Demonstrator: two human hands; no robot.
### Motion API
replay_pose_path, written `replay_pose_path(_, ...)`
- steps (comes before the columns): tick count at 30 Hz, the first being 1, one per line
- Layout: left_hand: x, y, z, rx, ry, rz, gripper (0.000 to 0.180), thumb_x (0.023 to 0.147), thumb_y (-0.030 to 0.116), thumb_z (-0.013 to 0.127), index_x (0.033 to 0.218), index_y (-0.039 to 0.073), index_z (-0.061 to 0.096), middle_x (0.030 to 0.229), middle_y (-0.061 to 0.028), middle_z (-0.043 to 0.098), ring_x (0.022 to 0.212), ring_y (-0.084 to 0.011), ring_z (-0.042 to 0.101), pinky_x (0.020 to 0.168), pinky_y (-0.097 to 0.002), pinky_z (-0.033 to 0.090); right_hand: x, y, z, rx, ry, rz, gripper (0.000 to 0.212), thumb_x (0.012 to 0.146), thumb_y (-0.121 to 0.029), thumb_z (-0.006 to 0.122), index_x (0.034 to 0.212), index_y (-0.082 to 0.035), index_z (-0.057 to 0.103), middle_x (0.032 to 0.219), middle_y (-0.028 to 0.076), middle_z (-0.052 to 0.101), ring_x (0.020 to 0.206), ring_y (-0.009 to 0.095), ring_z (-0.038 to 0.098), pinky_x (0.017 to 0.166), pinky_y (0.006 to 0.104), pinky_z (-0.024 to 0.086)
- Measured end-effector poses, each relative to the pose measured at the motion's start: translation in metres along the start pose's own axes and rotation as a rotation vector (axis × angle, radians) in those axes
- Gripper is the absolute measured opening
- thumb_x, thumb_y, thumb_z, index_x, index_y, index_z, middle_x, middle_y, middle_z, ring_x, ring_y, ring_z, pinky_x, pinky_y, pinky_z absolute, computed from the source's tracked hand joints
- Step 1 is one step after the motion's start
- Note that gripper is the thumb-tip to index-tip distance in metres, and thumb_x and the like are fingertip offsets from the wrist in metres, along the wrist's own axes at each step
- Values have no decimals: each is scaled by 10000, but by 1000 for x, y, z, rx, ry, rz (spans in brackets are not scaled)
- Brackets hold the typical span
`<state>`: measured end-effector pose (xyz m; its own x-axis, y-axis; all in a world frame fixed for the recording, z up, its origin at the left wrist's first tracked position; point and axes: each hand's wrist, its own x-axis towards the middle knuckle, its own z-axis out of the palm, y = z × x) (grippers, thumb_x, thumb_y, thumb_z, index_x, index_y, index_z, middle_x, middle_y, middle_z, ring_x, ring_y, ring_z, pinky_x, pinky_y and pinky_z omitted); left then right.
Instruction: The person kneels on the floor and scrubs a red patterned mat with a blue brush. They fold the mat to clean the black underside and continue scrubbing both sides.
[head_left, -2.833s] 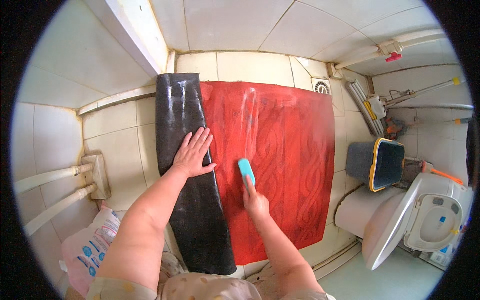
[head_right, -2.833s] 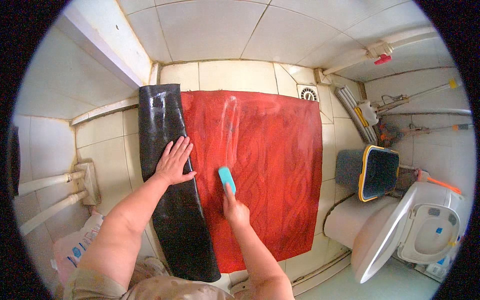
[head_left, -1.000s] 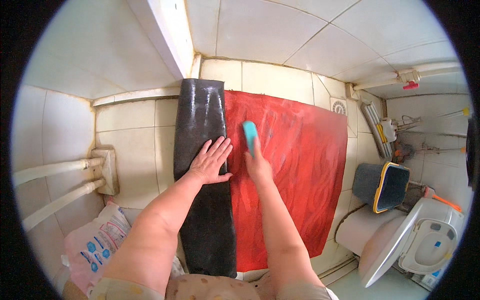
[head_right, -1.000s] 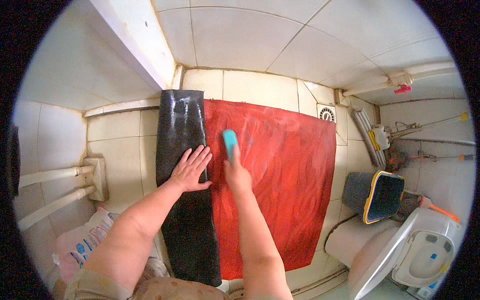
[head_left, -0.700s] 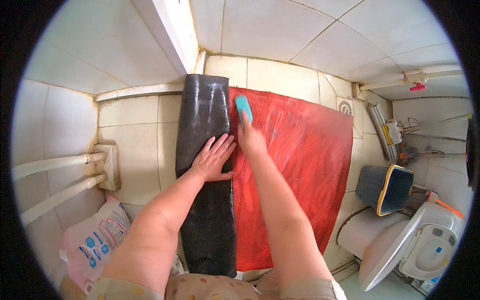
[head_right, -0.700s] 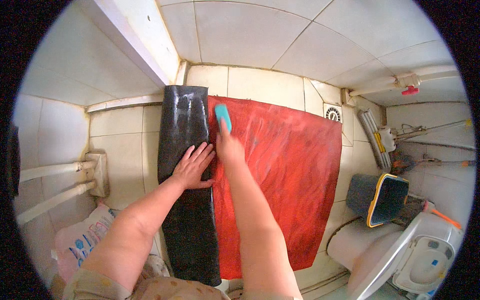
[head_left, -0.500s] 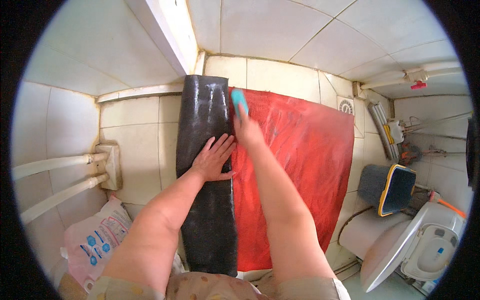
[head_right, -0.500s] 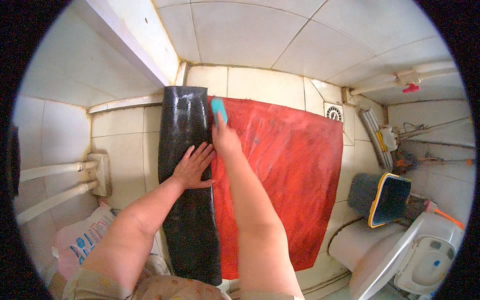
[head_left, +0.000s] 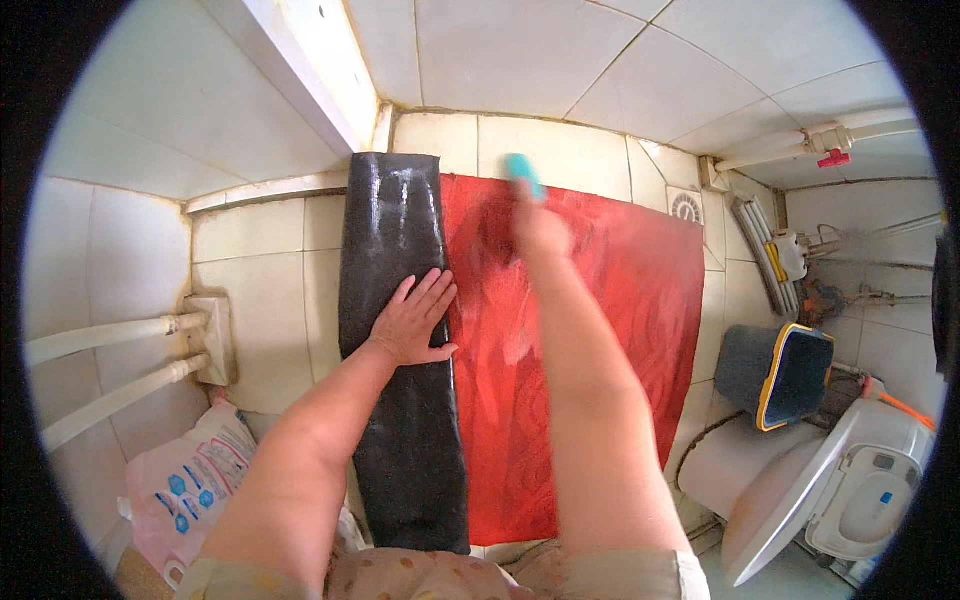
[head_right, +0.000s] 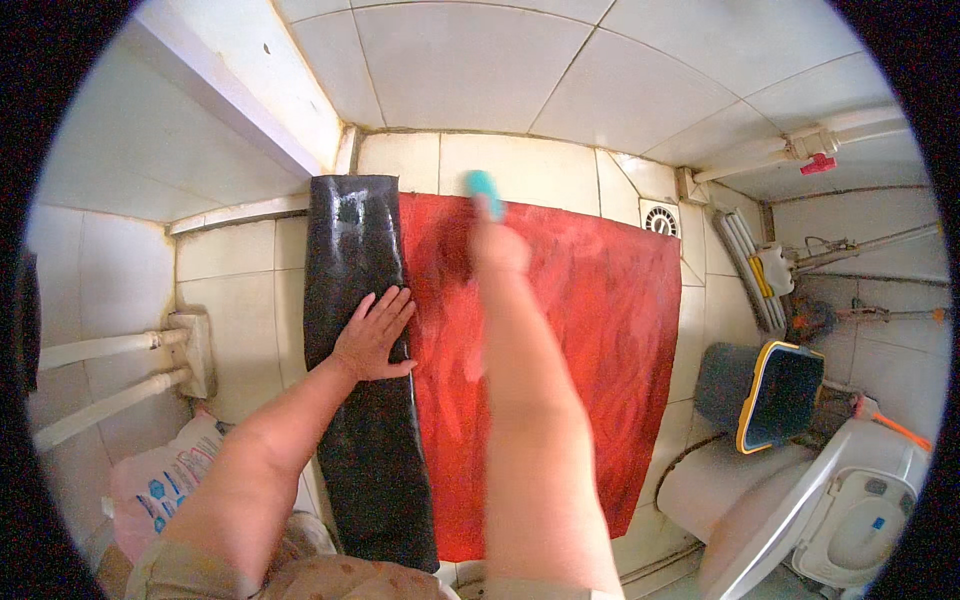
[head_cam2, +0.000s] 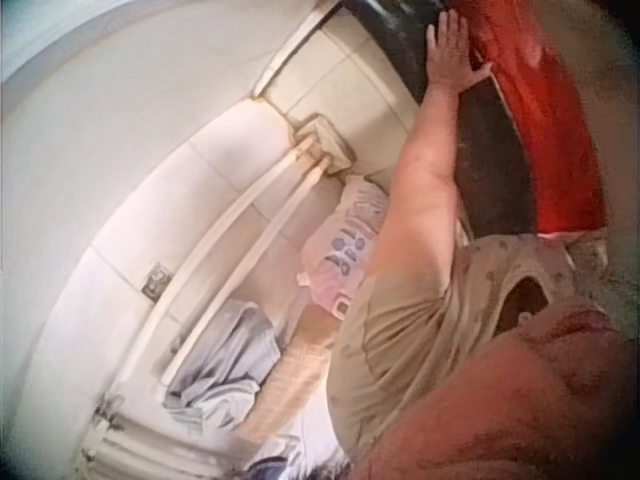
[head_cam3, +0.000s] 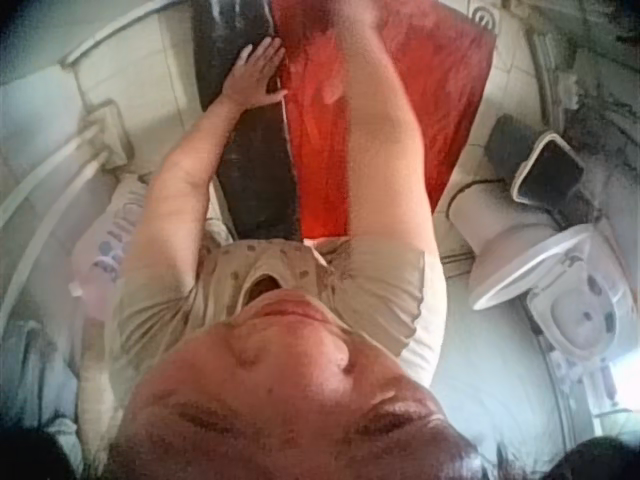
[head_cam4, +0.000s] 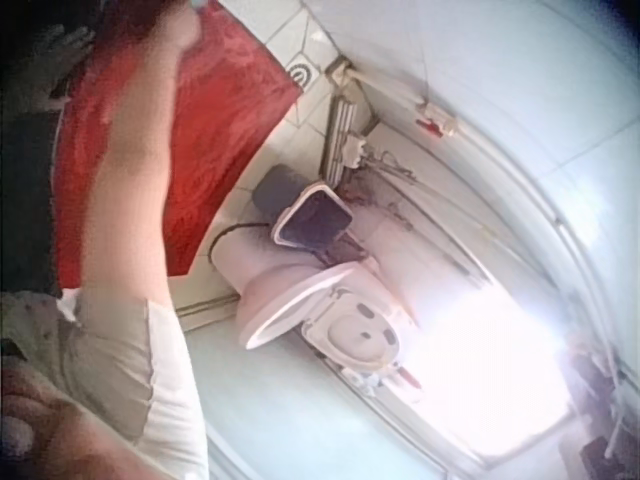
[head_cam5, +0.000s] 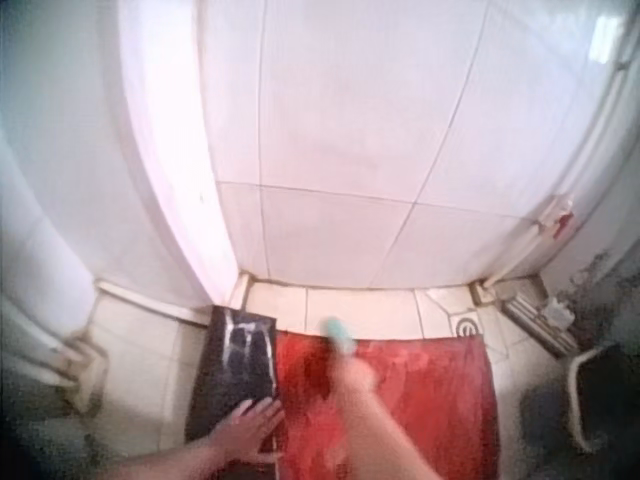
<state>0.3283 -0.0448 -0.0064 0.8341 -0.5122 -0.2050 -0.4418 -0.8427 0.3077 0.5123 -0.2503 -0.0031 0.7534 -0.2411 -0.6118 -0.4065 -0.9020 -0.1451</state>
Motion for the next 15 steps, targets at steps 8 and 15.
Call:
replay_pose_path(8,3,1,-2,-42,-81,-38,966,757,600,603,1466,55,237,1554,-106,153,1443,-234,104,1164,-439,82,58,177,10,488,306,-39,677,895,-629,393,1256,-71,525,953,146,637,866,253,595,720,392,487)
replay_pose_path(15,4,2,-4,-55,-32,-48,968,695,540,684,1424,19,318,1527,-136,214,1431,-271,148,1157,-456,113,-50,3,46,-44,-4,-485,568,941,-378,421,1464,-262,230,996,257,647,827,416,651,741,488,522)
